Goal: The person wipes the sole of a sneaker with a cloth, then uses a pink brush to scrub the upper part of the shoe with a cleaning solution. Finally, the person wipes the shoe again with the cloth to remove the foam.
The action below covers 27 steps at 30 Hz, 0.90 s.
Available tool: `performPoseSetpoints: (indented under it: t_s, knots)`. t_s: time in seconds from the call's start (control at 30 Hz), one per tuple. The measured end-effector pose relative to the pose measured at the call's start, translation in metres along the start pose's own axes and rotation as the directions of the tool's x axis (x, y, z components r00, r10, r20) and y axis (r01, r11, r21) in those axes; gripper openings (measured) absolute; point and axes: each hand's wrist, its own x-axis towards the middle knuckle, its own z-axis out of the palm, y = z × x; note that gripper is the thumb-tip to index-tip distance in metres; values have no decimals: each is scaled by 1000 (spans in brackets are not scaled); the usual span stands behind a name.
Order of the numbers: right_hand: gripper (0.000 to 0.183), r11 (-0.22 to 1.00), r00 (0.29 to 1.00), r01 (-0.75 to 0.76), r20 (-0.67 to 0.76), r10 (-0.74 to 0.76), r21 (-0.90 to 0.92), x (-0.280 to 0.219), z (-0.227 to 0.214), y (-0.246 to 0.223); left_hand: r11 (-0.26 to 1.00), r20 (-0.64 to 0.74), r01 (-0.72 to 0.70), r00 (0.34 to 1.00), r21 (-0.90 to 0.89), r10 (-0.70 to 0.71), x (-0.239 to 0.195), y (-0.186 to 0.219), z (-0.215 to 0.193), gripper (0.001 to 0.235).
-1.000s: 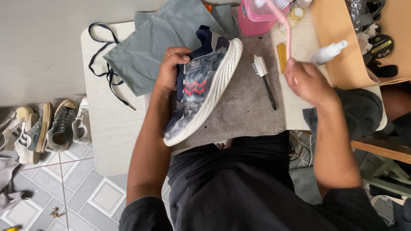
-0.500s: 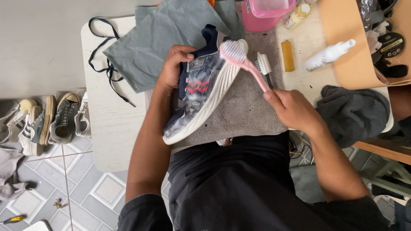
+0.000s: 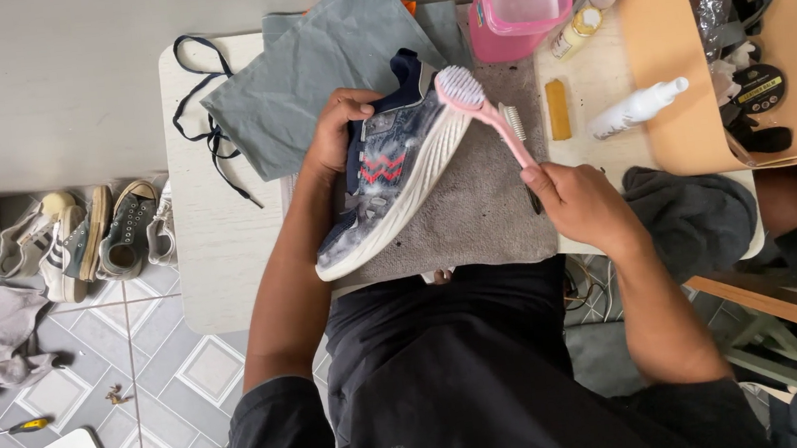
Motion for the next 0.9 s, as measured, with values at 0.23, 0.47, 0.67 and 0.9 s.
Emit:
performPoseSetpoints:
  t_s: [0.23, 0.47, 0.67, 0.9]
  knots:
    - [62, 999, 1000, 5, 17, -4, -45, -1, -4, -1, 1000, 19, -4, 1000, 9, 4, -5, 13, 9, 49]
    - [62, 998, 987, 24, 155, -34, 63, -7, 1, -21, 1000, 34, -7, 999, 27, 6, 1, 1, -3, 51]
    - [63, 998, 980, -40, 198, 31, 39, -13, 5, -34, 999, -12, 34, 999, -10, -34, 3, -4, -6, 53]
    - [59, 997, 998, -27, 57, 31, -73, -14, 3, -32, 1000, -34, 12, 999, -20, -13, -2, 5, 5, 52]
